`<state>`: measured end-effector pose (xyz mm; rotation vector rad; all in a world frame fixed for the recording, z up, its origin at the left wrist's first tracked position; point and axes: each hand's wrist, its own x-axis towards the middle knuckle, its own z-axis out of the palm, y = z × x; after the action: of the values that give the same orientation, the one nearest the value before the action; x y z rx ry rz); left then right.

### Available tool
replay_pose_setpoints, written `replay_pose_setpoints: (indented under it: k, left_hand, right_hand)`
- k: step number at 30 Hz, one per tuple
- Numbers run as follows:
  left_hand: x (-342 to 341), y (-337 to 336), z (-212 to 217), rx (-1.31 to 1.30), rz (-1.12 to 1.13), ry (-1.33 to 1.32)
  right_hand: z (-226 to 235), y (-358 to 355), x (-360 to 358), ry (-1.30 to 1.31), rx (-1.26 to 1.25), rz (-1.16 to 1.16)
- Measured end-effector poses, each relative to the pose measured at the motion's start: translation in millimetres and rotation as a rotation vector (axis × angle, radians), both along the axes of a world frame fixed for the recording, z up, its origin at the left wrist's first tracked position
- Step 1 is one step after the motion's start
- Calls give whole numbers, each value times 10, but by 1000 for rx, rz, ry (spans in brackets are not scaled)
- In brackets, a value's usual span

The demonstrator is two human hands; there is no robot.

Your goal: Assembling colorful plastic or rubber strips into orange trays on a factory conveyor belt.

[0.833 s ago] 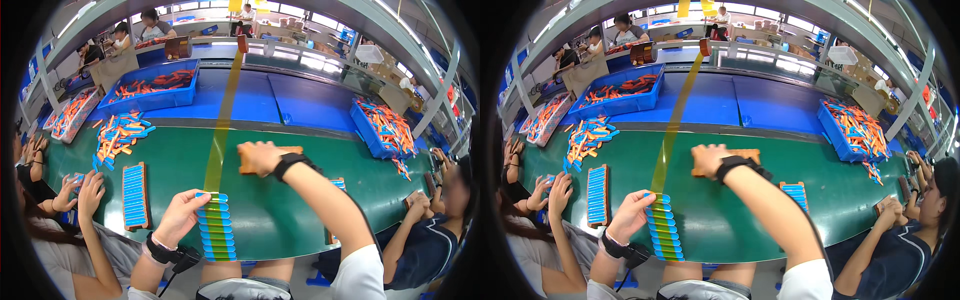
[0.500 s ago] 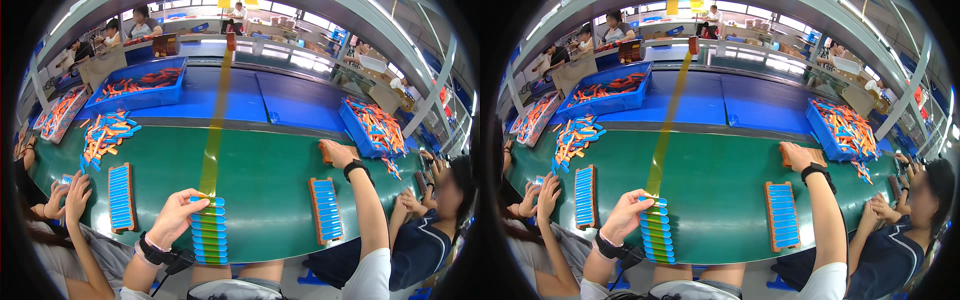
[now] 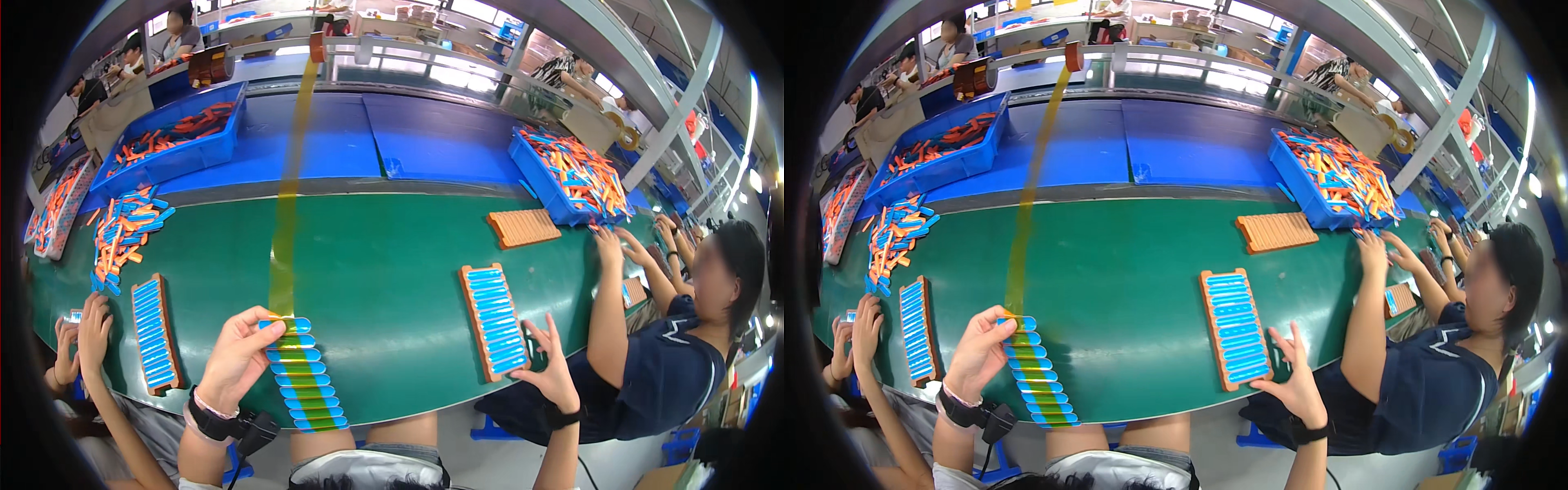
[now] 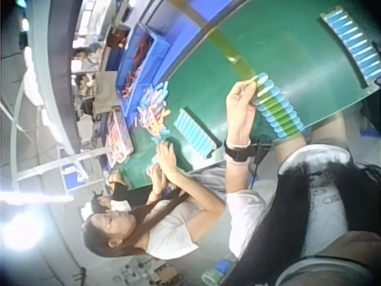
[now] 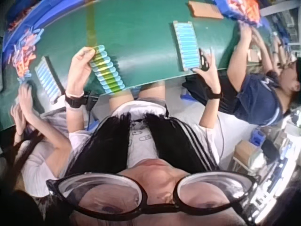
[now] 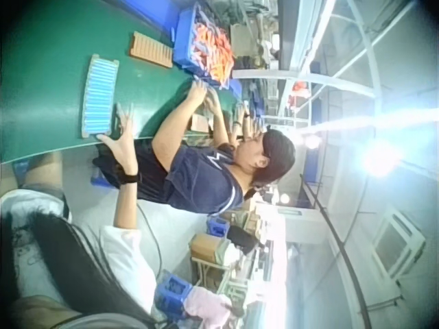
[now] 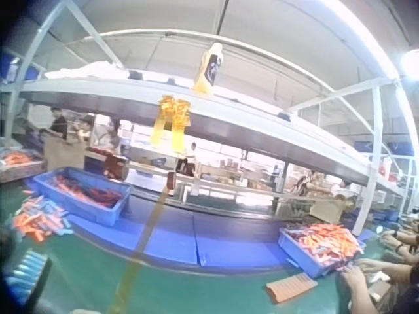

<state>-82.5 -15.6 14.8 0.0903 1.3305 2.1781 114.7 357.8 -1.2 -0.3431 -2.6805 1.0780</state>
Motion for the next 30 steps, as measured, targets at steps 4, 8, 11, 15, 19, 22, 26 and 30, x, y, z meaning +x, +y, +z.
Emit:
replay_pose_setpoints:
  k: [4,8,11,15,19,22,26,30]
  left_hand:
    - [26,-48,38,-24,20,-1]
    - [68,-91,60,-23,10,-22]
    - [58,-19,74,-4,-5,-58]
    - [47,-74,131,40,-12,-77]
    - [36,-11,192,15,-83,-45]
    - [61,85,249,-7,-74,81]
    - [144,223,486,-107,1,296]
    - [147,303,541,-101,-25,383]
  right_hand:
    - [-89,-260,-178,26,-78,21]
    - [-144,-761,-201,92,-34,48]
    - [-171,-1109,-272,115,66,108]
    - [-157,-1516,-553,151,56,182]
    - [-92,-1754,-773,189,24,246]
    - [133,-1756,-812,78,-99,280]
    - [582,-1789,-1164,-43,-717,329]
    - [691,-1736,-1467,12,-838,509]
